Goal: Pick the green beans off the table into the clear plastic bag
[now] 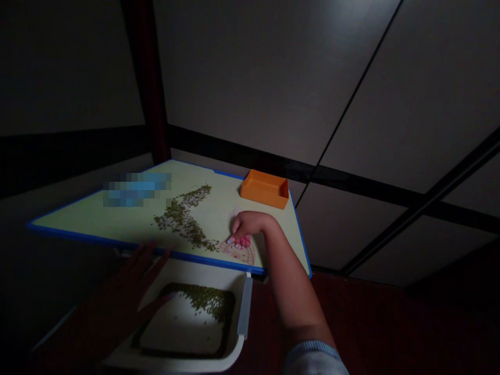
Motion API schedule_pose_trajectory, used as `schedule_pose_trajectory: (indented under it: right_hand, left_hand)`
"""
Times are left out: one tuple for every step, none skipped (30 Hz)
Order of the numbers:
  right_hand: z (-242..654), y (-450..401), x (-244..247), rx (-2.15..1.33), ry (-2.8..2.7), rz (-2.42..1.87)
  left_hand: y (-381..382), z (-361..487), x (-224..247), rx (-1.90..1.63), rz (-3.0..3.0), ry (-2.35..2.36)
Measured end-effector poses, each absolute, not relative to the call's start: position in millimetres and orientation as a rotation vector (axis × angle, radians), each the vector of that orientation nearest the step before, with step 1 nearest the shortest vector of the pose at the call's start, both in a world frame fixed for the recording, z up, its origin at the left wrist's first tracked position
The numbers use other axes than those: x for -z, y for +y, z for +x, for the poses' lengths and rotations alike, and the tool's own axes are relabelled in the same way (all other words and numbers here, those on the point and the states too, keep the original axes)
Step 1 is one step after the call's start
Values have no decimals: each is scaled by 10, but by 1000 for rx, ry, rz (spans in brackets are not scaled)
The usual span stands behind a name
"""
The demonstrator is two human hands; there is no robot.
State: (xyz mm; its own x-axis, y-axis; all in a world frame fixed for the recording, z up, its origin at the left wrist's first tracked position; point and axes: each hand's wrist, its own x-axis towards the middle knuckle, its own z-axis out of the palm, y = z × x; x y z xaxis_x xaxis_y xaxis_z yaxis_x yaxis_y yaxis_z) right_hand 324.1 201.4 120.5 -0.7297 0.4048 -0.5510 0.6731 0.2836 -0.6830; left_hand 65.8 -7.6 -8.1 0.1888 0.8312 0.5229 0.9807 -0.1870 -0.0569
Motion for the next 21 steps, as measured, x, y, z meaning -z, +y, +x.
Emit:
schedule_pose_trajectory:
  right_hand:
    - [3242,2012,-1204,1430,2280,979]
    - [3243,2010,-1204,1438,2274,973]
    - [3244,2007,-1205,1445,2269,967]
    - [3245,2005,-1207,1452,2266,962]
    - [3245,2001,-1211,1457,2265,958]
    - [3243,1997,-1215,1460,2267,955]
    - [3239,1992,-1219,1462,2267,952]
    - [3233,1986,-1222,1461,2266,948]
    - [3225,1978,-1224,1460,2265,942]
    - [3215,1969,-1225,1457,2264,933]
    - [3205,1960,-1224,1452,2263,921]
    - [3195,1951,-1223,1444,2262,908]
    - [3187,1942,-1221,1435,2264,897]
    - [3180,1935,-1219,1425,2265,888]
    - [3175,1929,-1217,1413,2265,881]
    - [3173,1924,-1216,1401,2264,876]
    - [3171,1920,-1215,1390,2265,873]
    - [3170,1917,-1215,1381,2267,873]
    - [3170,1915,-1215,1374,2270,878]
    - [3168,1912,-1215,1371,2272,885]
    - [3164,1909,-1216,1369,2273,896]
  left_hand:
    - [-77,655,79,535,-2093,-1706]
    - [-79,653,75,530,-2094,-1707]
    - [-82,652,69,526,-2091,-1711]
    - [-85,653,62,523,-2088,-1716]
    - [-88,655,54,519,-2089,-1723]
    - [-91,658,45,516,-2093,-1731]
    - [-94,662,36,513,-2097,-1743]
    - [-97,668,25,512,-2100,-1757]
    - [-101,674,14,511,-2106,-1769]
    - [-105,681,3,509,-2114,-1780]
    - [-110,689,-9,509,-2119,-1791]
    - [-114,697,-21,507,-2125,-1802]
    - [-119,706,-32,501,-2132,-1819]
    - [-122,714,-40,490,-2137,-1840]
    - [-124,722,-47,475,-2140,-1864]
    - [-124,729,-51,458,-2137,-1888]
    - [-123,735,-53,445,-2133,-1904]
    - [-122,739,-52,432,-2133,-1913]
    - [-119,743,-50,427,-2130,-1915]
    - [-117,745,-47,429,-2127,-1914]
    - [-115,747,-44,432,-2124,-1914]
